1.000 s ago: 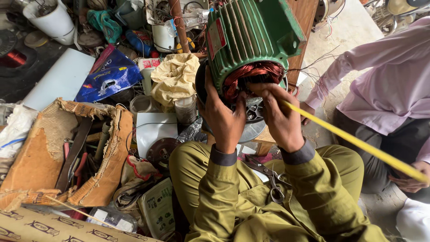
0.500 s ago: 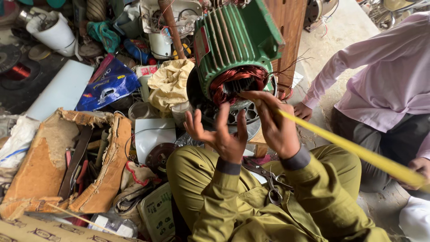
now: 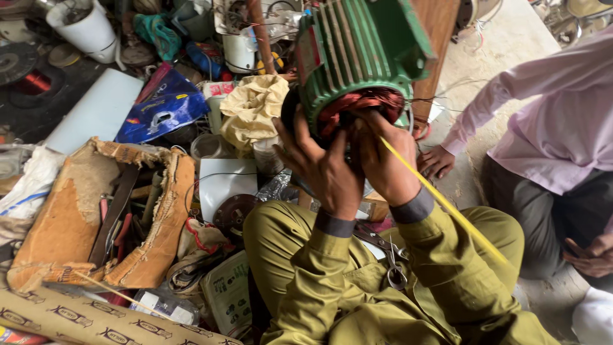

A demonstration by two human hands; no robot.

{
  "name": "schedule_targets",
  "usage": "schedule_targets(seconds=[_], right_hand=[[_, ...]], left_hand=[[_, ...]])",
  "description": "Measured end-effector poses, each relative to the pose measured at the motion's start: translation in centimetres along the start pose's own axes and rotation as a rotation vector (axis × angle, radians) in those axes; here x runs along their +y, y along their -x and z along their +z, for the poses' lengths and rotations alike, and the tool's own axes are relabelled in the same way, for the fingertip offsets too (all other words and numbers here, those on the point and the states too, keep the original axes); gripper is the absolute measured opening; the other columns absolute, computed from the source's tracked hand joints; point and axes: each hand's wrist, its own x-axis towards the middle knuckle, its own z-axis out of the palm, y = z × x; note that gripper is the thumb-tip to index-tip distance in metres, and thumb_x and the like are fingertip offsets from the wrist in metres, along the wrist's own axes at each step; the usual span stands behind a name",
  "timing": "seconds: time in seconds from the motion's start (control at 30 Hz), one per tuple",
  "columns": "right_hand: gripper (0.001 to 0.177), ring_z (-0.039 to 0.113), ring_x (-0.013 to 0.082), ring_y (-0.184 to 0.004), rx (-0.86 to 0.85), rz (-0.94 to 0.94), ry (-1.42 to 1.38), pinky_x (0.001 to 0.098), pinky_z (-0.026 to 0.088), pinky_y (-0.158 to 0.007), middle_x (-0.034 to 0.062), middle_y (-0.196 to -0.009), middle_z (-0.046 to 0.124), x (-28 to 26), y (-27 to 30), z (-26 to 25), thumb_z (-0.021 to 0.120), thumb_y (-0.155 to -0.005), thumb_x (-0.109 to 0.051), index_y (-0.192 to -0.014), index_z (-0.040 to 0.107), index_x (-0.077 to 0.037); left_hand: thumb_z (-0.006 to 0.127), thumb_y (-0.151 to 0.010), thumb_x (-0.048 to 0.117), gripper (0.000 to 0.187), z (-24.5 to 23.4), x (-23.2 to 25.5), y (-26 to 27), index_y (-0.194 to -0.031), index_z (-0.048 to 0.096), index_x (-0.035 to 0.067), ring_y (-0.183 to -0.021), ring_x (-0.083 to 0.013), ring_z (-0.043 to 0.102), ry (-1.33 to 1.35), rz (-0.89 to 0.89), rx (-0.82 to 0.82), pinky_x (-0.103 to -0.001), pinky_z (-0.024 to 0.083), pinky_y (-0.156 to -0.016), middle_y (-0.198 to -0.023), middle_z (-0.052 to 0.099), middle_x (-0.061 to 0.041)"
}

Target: The person sits on the floor and uses a yellow plastic stick to push copper windings into the slots of a green motor stator. They then use scissors to cut a small piece of white insulating material and insert it into the stator before continuing to adjust the windings.

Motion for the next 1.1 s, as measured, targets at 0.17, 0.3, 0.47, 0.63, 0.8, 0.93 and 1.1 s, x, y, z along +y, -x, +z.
schedule_targets(seconds=[0.17,0.3,0.47,0.63,0.8,0.93,1.1], right_hand=[[0.018,0.066,0.0457,-0.078,-0.076,-0.037,0.199,0.0508,0.05,-0.064,0.0245,-0.085,0.068,1.0,-0.5,0.6,0.061,-0.098,-0.01,-0.113,0.068,-0.002],[0.013,0.066,0.046,-0.081,-0.187,0.072,0.258,0.0507,0.049,-0.066,0.0245,-0.082,0.067,0.8,-1.3,-0.2,0.064,-0.107,-0.015,-0.107,0.066,-0.002],[0.025,0.071,0.0326,-0.072,-0.142,-0.05,0.023,0.0393,0.054,-0.063,0.0191,-0.086,0.069,-0.6,-0.7,-2.2,0.055,-0.103,-0.003,-0.125,0.067,-0.002],[0.03,0.067,0.0292,-0.062,-0.182,-0.058,0.091,0.0378,0.051,-0.06,0.0165,-0.076,0.066,-0.9,-0.8,-2.7,0.057,-0.094,-0.001,-0.122,0.069,-0.003],[0.031,0.066,0.0342,-0.061,-0.261,-0.211,0.293,0.0432,0.05,-0.056,0.0171,-0.077,0.069,-1.4,-1.7,-3.0,0.064,-0.088,-0.006,-0.119,0.07,-0.003],[0.026,0.067,0.0362,-0.066,-0.301,-0.246,0.262,0.0444,0.05,-0.057,0.0184,-0.086,0.07,-1.5,-2.1,-2.4,0.06,-0.092,-0.006,-0.117,0.065,-0.001],[0.027,0.067,0.0357,-0.071,-0.316,-0.188,0.07,0.0424,0.053,-0.065,0.0184,-0.086,0.066,-0.5,-2.0,-2.4,0.052,-0.094,-0.002,-0.119,0.062,0.0]], left_hand=[[0.076,-0.089,0.024,0.013,0.5,-0.9,0.7,-0.101,0.08,0.023,-0.16,-0.0494,0.02,0.119,0.023,0.012,-0.072,0.017,-0.129,-0.164,0.037,-0.012],[0.078,-0.085,0.029,0.011,0.8,-1.3,1.3,-0.093,0.075,0.023,-0.159,-0.0505,0.019,0.287,0.051,0.132,-0.07,0.02,-0.129,-0.163,0.035,-0.012],[0.079,-0.094,0.04,0.019,1.2,-0.6,2.9,-0.107,0.081,0.027,-0.16,-0.0504,0.015,0.209,-0.04,0.178,-0.068,0.023,-0.13,-0.164,0.033,-0.012],[0.077,-0.095,0.045,0.025,1.6,-0.5,3.2,-0.113,0.08,0.028,-0.16,-0.0496,0.018,0.207,-0.072,0.154,-0.067,0.026,-0.13,-0.158,0.037,-0.012],[0.078,-0.092,0.037,0.025,0.8,-1.1,2.8,-0.116,0.081,0.031,-0.158,-0.0496,0.018,0.134,-0.019,0.064,-0.071,0.02,-0.129,-0.151,0.04,-0.011],[0.081,-0.091,0.032,0.026,0.3,-1.7,2.9,-0.116,0.08,0.031,-0.158,-0.0505,0.017,0.12,0.036,0.03,-0.077,0.016,-0.127,-0.15,0.041,-0.01],[0.083,-0.09,0.028,0.024,0.8,-2.4,2.6,-0.114,0.079,0.033,-0.159,-0.0491,0.018,0.145,0.067,0.028,-0.079,0.014,-0.13,-0.149,0.042,-0.006]])
